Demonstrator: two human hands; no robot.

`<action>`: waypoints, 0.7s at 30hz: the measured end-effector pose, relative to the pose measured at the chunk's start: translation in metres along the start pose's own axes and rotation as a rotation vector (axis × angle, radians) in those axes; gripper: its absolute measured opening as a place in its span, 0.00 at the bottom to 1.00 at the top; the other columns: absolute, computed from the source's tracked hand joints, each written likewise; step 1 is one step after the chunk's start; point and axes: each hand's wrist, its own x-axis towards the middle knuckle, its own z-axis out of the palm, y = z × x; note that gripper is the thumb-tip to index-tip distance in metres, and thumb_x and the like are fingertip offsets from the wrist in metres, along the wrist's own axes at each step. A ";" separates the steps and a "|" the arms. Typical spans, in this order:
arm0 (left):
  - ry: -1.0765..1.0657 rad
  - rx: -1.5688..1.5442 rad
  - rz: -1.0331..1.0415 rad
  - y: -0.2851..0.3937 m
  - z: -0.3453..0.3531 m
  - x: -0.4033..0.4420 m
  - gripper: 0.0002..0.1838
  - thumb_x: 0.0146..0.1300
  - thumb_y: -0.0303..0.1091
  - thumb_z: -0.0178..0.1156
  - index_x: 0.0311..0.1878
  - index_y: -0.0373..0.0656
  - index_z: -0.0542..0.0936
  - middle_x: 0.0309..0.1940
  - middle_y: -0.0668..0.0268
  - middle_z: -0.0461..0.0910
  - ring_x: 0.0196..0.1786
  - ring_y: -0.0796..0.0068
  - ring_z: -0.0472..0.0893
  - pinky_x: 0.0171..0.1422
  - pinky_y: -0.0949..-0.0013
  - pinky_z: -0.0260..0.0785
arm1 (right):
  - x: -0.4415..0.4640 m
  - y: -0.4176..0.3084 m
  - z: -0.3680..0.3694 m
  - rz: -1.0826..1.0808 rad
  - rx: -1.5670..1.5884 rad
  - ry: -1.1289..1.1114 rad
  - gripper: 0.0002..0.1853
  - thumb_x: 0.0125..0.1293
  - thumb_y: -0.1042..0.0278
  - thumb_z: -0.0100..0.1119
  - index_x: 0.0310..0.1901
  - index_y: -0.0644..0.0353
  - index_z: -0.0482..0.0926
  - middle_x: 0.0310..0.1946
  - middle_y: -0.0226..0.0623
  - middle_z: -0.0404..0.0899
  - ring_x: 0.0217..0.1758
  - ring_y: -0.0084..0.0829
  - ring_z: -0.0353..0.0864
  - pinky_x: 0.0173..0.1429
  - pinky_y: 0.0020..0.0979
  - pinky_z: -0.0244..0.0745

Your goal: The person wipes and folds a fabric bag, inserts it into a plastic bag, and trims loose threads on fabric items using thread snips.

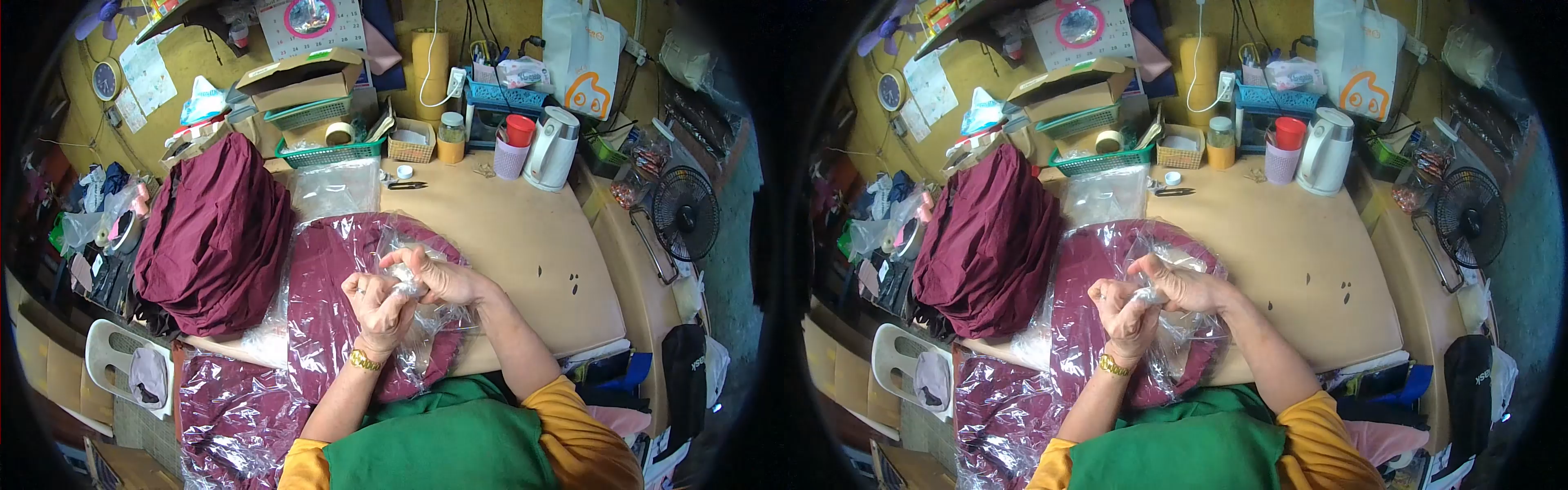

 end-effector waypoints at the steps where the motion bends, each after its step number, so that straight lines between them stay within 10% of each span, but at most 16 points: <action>1: 0.002 0.001 0.000 0.000 0.000 0.001 0.13 0.45 0.28 0.70 0.33 0.52 0.77 0.34 0.69 0.75 0.36 0.68 0.73 0.50 0.59 0.57 | 0.000 -0.001 0.000 -0.001 -0.002 -0.001 0.56 0.56 0.10 0.21 0.68 0.53 0.64 0.39 0.30 0.72 0.38 0.20 0.71 0.39 0.25 0.70; 4: -0.110 0.089 -0.145 0.003 0.000 0.002 0.10 0.47 0.29 0.70 0.31 0.47 0.78 0.38 0.64 0.76 0.42 0.63 0.75 0.55 0.57 0.57 | -0.003 -0.005 -0.002 -0.081 0.018 0.091 0.45 0.66 0.19 0.32 0.67 0.52 0.64 0.39 0.31 0.74 0.34 0.20 0.74 0.38 0.22 0.71; 6: -0.110 0.099 -0.195 0.010 -0.005 0.010 0.09 0.48 0.29 0.71 0.31 0.47 0.79 0.42 0.62 0.77 0.47 0.62 0.74 0.58 0.56 0.57 | -0.005 -0.006 -0.005 -0.045 0.094 0.322 0.27 0.75 0.45 0.53 0.64 0.57 0.65 0.36 0.32 0.78 0.31 0.20 0.77 0.37 0.18 0.72; 10: -0.225 -0.006 -0.359 0.023 -0.024 0.017 0.08 0.53 0.31 0.72 0.31 0.45 0.81 0.52 0.55 0.76 0.57 0.57 0.72 0.63 0.55 0.59 | -0.010 0.008 -0.025 -0.263 0.158 0.493 0.19 0.67 0.83 0.60 0.57 0.69 0.67 0.29 0.37 0.83 0.30 0.23 0.83 0.34 0.20 0.76; 13: -0.333 -0.310 -0.592 0.020 -0.032 0.016 0.09 0.59 0.32 0.70 0.30 0.41 0.79 0.50 0.57 0.75 0.56 0.62 0.72 0.61 0.63 0.63 | -0.016 0.004 -0.030 -0.268 0.357 0.828 0.16 0.66 0.83 0.61 0.53 0.68 0.69 0.31 0.41 0.84 0.30 0.24 0.83 0.36 0.22 0.77; 18: -0.414 -0.553 -0.738 0.008 -0.037 0.020 0.10 0.63 0.32 0.67 0.30 0.39 0.79 0.48 0.58 0.73 0.53 0.64 0.72 0.59 0.62 0.63 | -0.036 -0.013 0.016 -0.521 0.293 0.779 0.10 0.63 0.80 0.65 0.44 0.65 0.75 0.30 0.38 0.82 0.32 0.27 0.83 0.36 0.29 0.79; 21: -0.371 -0.514 -0.683 0.020 -0.051 0.037 0.09 0.62 0.29 0.67 0.30 0.37 0.78 0.43 0.58 0.73 0.49 0.65 0.72 0.55 0.64 0.66 | -0.046 -0.024 0.039 -0.593 -0.640 0.629 0.05 0.60 0.80 0.65 0.37 0.64 0.80 0.27 0.38 0.79 0.31 0.31 0.82 0.34 0.32 0.76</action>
